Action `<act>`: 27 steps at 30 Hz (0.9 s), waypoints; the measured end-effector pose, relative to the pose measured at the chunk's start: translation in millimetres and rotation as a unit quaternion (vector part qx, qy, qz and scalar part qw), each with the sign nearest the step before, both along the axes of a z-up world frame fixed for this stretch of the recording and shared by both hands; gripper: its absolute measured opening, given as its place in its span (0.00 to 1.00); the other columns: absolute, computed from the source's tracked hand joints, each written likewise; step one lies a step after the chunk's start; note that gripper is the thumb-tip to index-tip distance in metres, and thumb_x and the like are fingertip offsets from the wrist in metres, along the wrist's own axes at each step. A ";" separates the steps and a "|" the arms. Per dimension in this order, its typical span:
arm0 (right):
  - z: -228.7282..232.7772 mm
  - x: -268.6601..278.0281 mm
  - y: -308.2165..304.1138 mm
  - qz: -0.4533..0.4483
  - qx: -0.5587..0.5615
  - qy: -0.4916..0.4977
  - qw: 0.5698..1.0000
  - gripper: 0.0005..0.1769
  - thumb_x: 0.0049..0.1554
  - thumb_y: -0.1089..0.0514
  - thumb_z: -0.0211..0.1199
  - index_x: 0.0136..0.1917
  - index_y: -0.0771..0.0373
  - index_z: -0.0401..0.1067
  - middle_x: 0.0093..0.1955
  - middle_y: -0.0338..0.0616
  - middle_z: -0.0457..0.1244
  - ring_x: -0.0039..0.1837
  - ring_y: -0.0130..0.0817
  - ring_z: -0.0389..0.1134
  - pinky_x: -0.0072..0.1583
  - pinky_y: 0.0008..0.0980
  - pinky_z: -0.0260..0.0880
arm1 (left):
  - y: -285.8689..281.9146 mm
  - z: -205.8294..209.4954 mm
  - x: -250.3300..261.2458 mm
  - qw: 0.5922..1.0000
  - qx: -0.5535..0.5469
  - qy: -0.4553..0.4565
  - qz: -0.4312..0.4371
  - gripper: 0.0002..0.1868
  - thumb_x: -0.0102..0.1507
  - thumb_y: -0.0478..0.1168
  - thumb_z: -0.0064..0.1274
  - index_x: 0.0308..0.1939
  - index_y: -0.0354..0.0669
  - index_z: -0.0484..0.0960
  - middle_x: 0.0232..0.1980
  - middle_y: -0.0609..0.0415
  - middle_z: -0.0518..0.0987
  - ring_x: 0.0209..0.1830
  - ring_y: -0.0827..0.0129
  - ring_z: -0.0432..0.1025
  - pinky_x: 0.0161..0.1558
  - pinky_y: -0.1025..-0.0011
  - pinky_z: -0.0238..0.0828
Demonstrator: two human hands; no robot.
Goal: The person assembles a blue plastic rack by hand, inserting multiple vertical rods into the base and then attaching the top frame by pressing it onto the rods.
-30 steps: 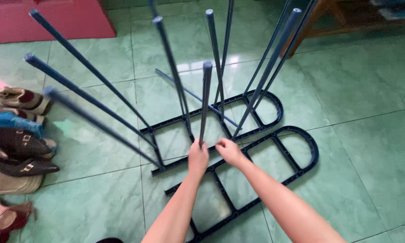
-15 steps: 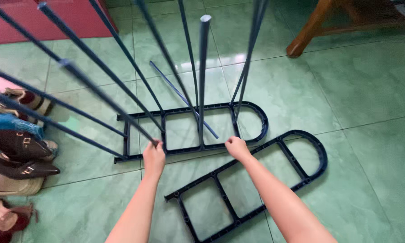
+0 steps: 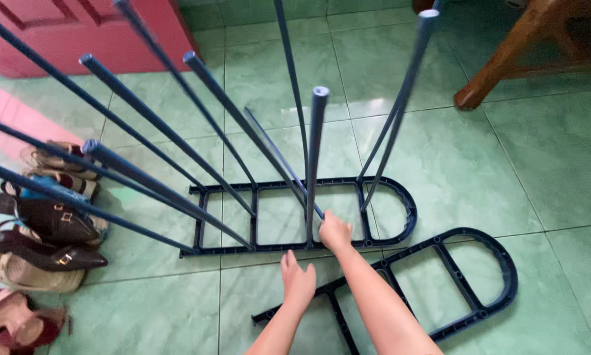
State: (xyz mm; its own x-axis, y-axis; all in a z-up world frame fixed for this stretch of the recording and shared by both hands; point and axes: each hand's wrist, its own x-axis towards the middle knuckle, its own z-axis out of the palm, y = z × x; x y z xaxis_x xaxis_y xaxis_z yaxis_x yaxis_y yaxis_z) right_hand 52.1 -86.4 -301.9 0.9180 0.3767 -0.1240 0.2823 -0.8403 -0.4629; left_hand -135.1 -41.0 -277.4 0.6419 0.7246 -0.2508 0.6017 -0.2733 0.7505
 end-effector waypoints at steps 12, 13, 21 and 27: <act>73.2 -123.9 -168.8 -0.139 0.198 0.044 0.969 0.25 0.66 0.42 0.51 0.40 0.65 0.70 0.34 0.59 0.64 0.37 0.54 0.64 0.42 0.48 0.64 | -65.4 66.6 39.4 0.978 -0.123 -0.158 -0.064 0.26 0.66 0.48 0.50 0.61 0.31 0.74 0.47 0.41 0.83 0.48 0.52 0.78 0.52 0.61 0.73; 75.2 -135.4 -182.5 -0.141 0.217 0.063 0.964 0.24 0.65 0.42 0.52 0.40 0.65 0.69 0.31 0.57 0.62 0.33 0.50 0.62 0.40 0.45 0.64 | -71.9 82.6 43.1 0.969 -0.144 -0.187 -0.071 0.27 0.66 0.48 0.50 0.63 0.32 0.71 0.47 0.42 0.83 0.47 0.53 0.79 0.51 0.62 0.73; 98.6 -219.0 -234.9 -0.067 0.351 0.100 0.929 0.15 0.67 0.51 0.50 0.46 0.64 0.66 0.33 0.37 0.56 0.37 0.26 0.56 0.42 0.30 0.61 | -109.3 185.9 66.5 0.867 -0.294 -0.400 -0.048 0.10 0.72 0.41 0.44 0.54 0.40 0.70 0.39 0.52 0.77 0.38 0.68 0.75 0.44 0.69 0.73; 248.4 -138.4 -220.4 0.050 0.488 -0.062 0.869 0.33 0.63 0.37 0.49 0.68 0.65 0.65 0.62 0.43 0.64 0.63 0.34 0.63 0.63 0.32 0.61 | -127.7 202.5 36.8 0.883 -0.227 -0.370 -0.176 0.05 0.72 0.38 0.44 0.48 0.41 0.70 0.36 0.56 0.74 0.37 0.71 0.72 0.43 0.70 0.71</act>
